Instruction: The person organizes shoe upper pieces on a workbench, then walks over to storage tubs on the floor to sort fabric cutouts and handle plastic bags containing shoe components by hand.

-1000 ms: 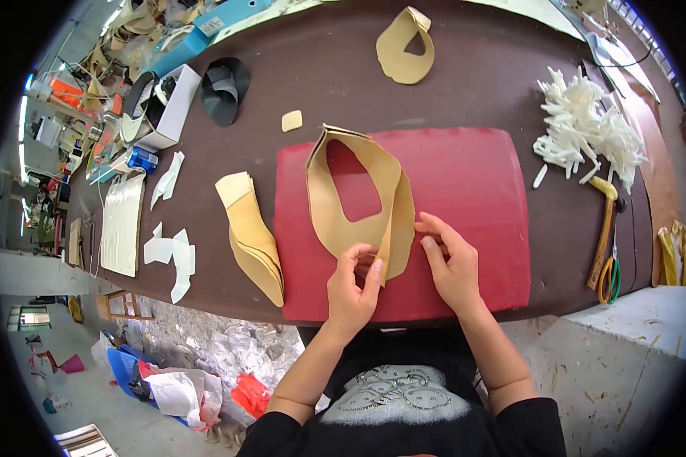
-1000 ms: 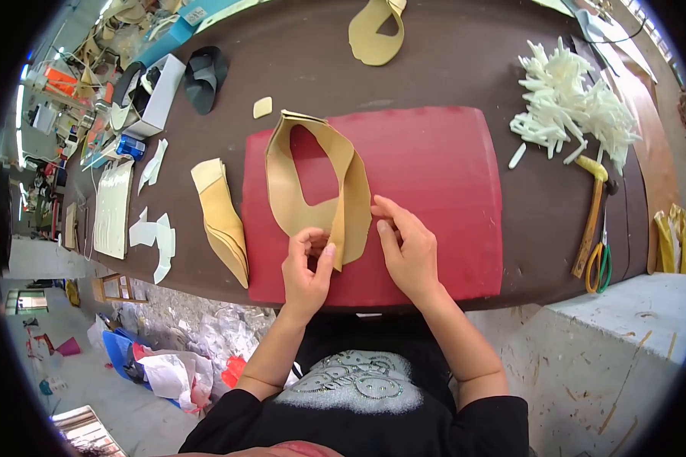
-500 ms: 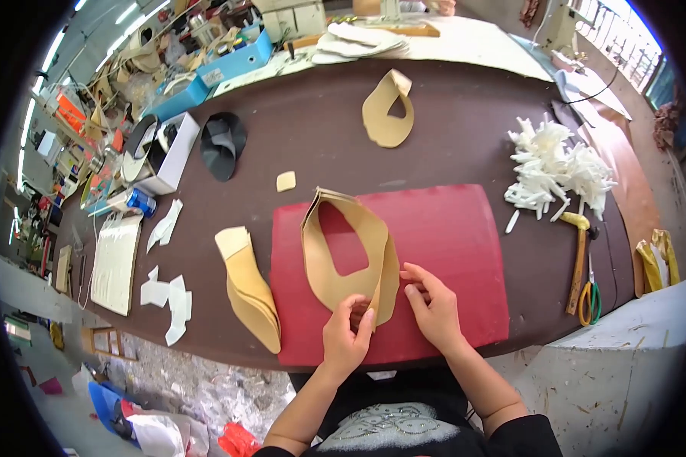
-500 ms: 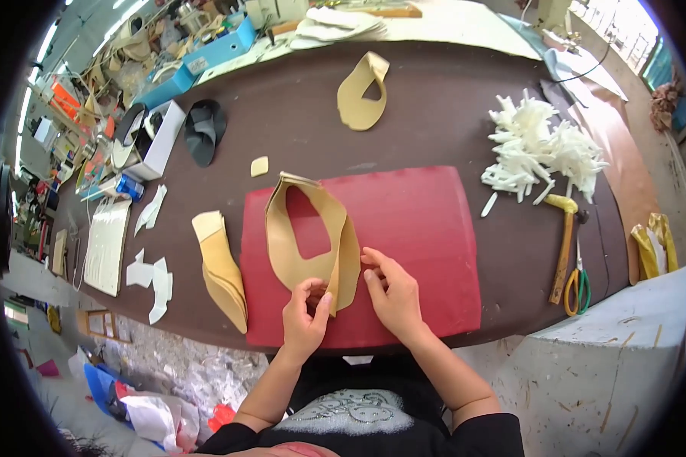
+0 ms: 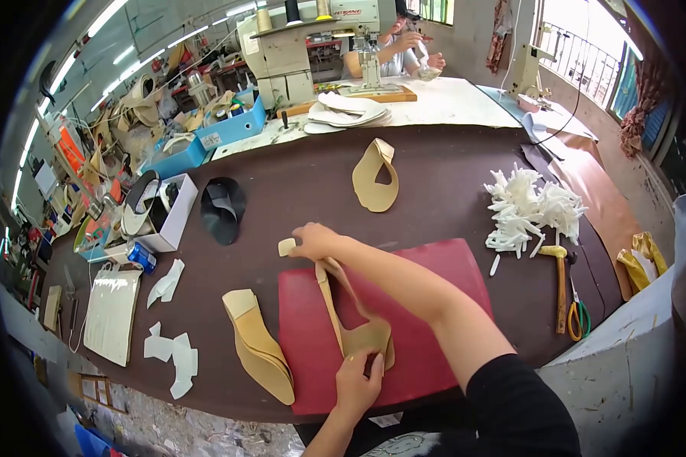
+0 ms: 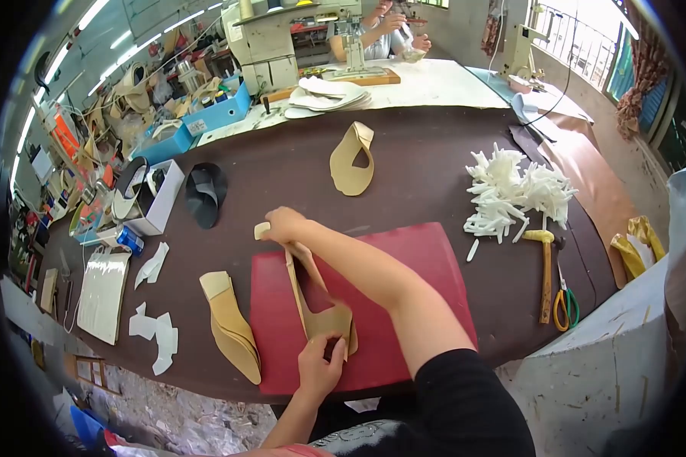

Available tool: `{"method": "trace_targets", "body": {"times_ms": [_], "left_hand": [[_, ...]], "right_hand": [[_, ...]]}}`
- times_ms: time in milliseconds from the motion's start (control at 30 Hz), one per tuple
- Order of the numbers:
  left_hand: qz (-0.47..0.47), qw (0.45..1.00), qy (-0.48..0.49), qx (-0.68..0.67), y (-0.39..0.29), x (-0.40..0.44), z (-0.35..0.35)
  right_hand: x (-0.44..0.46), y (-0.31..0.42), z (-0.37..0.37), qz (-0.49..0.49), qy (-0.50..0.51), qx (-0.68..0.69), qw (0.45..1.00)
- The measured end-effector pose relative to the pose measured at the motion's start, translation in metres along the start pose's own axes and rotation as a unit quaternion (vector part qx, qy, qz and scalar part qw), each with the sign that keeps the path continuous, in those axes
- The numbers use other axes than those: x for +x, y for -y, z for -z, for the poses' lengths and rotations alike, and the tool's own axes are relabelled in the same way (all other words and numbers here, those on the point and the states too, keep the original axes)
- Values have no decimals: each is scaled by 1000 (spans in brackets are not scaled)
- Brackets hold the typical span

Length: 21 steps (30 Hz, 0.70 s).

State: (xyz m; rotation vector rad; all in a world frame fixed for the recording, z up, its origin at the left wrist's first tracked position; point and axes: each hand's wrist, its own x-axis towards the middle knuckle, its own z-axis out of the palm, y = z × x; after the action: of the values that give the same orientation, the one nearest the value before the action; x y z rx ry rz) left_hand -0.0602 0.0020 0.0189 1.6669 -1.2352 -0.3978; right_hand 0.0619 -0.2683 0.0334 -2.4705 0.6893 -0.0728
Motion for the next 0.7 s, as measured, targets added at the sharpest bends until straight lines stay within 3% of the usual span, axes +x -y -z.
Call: {"method": "trace_targets", "body": {"times_ms": [67, 200, 267, 300, 367, 467, 633, 700], "left_hand": [[-21, 1000, -10, -2, 1, 4, 0], [-35, 999, -15, 4, 2, 9, -1], [-49, 999, -13, -3, 4, 15, -3], [-41, 999, -17, -1, 4, 18, -3], [-88, 996, -20, -2, 5, 21, -2], [-57, 998, -36, -4, 4, 15, -5], [-40, 999, -33, -2, 0, 6, -3], [-24, 999, -20, -7, -1, 4, 0]], "right_hand": [[12, 5, -1, 13, 28, 18, 999], [28, 13, -14, -19, -4, -177, 984], [34, 8, -6, -75, 47, -117, 989], [35, 0, -11, -99, 4, -116, 988], [33, -19, -9, -40, -66, -133, 988], [20, -18, -3, -8, -73, 10, 997], [29, -9, -21, -6, -31, -155, 987], [37, -25, -14, 48, -44, 12, 998]]}}
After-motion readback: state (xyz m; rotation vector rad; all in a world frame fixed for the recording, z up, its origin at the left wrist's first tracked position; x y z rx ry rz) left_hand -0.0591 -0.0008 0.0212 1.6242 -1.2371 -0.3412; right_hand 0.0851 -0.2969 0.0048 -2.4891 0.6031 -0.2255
